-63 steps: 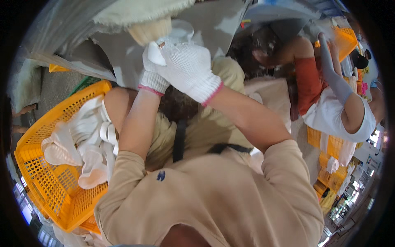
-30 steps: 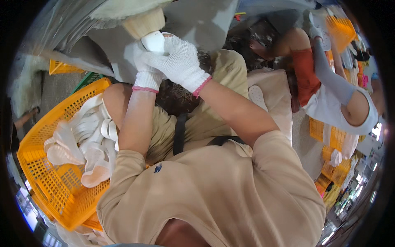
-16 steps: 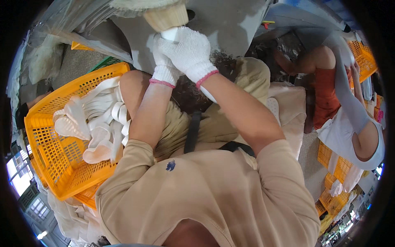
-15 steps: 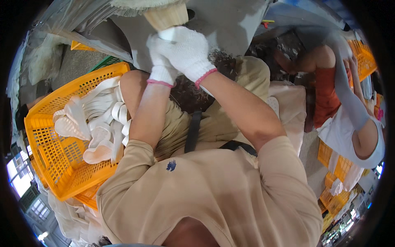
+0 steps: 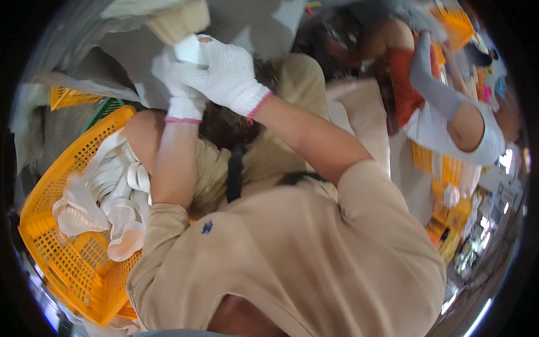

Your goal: The person sits on the floor and repeatedly rubs white slipper-like items against a rotating brush to clean them. They pick up each item from a yellow basket, scrub it with both hands, and place it back into the basket.

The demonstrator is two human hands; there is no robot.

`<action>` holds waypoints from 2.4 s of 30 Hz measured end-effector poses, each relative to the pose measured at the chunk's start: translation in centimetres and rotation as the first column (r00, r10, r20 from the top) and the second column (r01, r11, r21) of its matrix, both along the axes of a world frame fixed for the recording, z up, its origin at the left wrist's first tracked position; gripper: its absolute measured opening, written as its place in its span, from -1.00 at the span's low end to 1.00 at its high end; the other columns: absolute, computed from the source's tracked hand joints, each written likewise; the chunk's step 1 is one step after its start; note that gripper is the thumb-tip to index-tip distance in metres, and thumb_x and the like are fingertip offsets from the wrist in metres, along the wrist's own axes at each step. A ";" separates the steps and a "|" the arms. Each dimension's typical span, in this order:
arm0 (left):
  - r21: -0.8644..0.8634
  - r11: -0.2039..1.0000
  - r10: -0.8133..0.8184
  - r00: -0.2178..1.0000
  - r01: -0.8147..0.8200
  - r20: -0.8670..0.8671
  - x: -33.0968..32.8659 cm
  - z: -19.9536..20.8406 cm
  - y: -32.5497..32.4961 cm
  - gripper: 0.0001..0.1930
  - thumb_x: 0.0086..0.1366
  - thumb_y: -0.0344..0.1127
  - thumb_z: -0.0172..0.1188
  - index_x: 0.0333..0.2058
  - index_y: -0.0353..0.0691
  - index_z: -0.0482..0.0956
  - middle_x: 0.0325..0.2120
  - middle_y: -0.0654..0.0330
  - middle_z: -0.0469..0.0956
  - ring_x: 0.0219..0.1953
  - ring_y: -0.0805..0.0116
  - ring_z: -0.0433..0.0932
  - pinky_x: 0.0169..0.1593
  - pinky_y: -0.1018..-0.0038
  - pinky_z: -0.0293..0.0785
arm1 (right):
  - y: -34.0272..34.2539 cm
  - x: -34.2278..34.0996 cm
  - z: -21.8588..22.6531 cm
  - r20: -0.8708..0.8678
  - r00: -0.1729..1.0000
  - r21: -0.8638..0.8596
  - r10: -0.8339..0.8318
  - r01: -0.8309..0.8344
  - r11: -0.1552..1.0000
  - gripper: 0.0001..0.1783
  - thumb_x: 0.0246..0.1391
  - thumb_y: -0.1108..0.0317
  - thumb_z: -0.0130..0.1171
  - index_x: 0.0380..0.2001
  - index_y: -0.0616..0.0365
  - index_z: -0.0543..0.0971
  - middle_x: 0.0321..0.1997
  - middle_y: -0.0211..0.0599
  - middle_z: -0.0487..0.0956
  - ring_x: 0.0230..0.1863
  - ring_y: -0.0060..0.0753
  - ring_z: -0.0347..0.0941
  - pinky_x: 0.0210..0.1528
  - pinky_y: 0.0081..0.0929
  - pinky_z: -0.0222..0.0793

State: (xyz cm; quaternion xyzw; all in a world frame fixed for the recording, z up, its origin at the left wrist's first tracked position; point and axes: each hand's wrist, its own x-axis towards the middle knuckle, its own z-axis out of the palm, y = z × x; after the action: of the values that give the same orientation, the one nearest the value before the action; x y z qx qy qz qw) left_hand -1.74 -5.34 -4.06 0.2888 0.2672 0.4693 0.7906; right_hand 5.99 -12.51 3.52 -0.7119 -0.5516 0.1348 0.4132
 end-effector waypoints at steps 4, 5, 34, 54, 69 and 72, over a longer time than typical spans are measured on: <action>-0.311 0.925 0.218 0.975 -0.217 -0.031 0.0 -1.4 0.9 -0.52 0.57 -0.02 -0.16 0.20 -0.28 0.41 -0.02 0.07 0.60 -0.02 0.17 0.60 0.11 0.27 0.54 | 0.4 0.2 1.0 -0.006 0.994 -0.042 0.113 -0.113 0.993 -0.43 0.05 -0.24 0.30 -0.20 0.07 0.71 -0.30 -0.08 0.73 -0.26 0.05 0.69 -0.15 -0.17 0.60; -0.458 0.888 0.138 0.971 -0.035 0.194 -0.3 -1.7 1.0 -0.58 0.58 -0.07 -0.10 0.18 -0.26 0.41 -0.07 0.12 0.59 -0.06 0.24 0.58 0.08 0.33 0.53 | 0.6 0.1 0.8 -0.097 0.990 -0.104 0.104 -0.114 0.988 -0.43 0.04 -0.21 0.33 -0.18 0.08 0.71 -0.30 -0.09 0.73 -0.26 0.02 0.69 -0.13 -0.20 0.59; -0.356 0.923 0.180 0.981 -0.143 0.074 2.0 -0.8 -0.1 -0.45 0.59 0.09 -0.21 0.22 -0.19 0.48 0.10 0.00 0.58 0.17 0.14 0.54 0.33 0.32 0.38 | -8.5 2.7 5.0 0.116 0.947 -0.478 0.299 -0.211 0.852 -0.66 0.07 0.23 0.29 -0.15 0.22 0.67 -0.33 -0.04 0.72 -0.27 -0.07 0.69 -0.14 -0.18 0.58; 0.406 0.875 0.483 -0.412 0.265 -0.772 -26.4 -1.7 -6.2 -0.56 0.24 -0.24 0.31 0.08 -0.17 0.54 -0.21 -0.01 0.67 0.00 -0.15 0.59 0.10 0.07 0.51 | -36.3 22.0 -5.3 0.361 0.840 -0.927 0.405 0.276 0.253 -0.53 0.06 0.09 0.36 -0.12 0.29 0.65 -0.19 0.20 0.68 -0.14 0.22 0.65 -0.11 -0.02 0.54; 0.529 0.395 0.581 0.241 0.751 -0.777 -16.6 17.1 -10.6 -0.77 0.13 -0.33 0.28 -0.19 -0.03 0.68 -0.27 0.14 0.68 -0.17 0.09 0.66 -0.02 0.26 0.55 | -14.0 0.2 5.3 -0.079 0.933 -0.071 0.352 -0.357 0.931 -0.36 0.06 0.50 0.31 0.27 0.27 0.51 0.11 -0.08 0.66 0.17 -0.20 0.57 0.30 -0.35 0.36; 0.834 0.224 0.691 0.522 0.505 -0.501 -9.0 15.7 -12.2 -0.73 0.05 -0.20 0.35 -0.23 -0.04 0.65 -0.20 0.30 0.66 -0.13 0.09 0.63 -0.03 0.20 0.53 | -13.2 1.0 7.2 0.062 0.987 -0.274 0.150 -0.128 0.953 -0.43 0.02 0.52 0.24 0.18 0.29 0.57 -0.10 -0.27 0.70 -0.09 -0.43 0.59 0.07 -0.48 0.44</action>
State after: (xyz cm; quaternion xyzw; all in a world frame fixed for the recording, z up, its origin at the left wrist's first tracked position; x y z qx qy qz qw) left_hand -10.76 -17.52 11.64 0.8731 0.2780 0.3741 0.1431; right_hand 7.00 -25.71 10.68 -0.7258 -0.5933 0.2080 0.2793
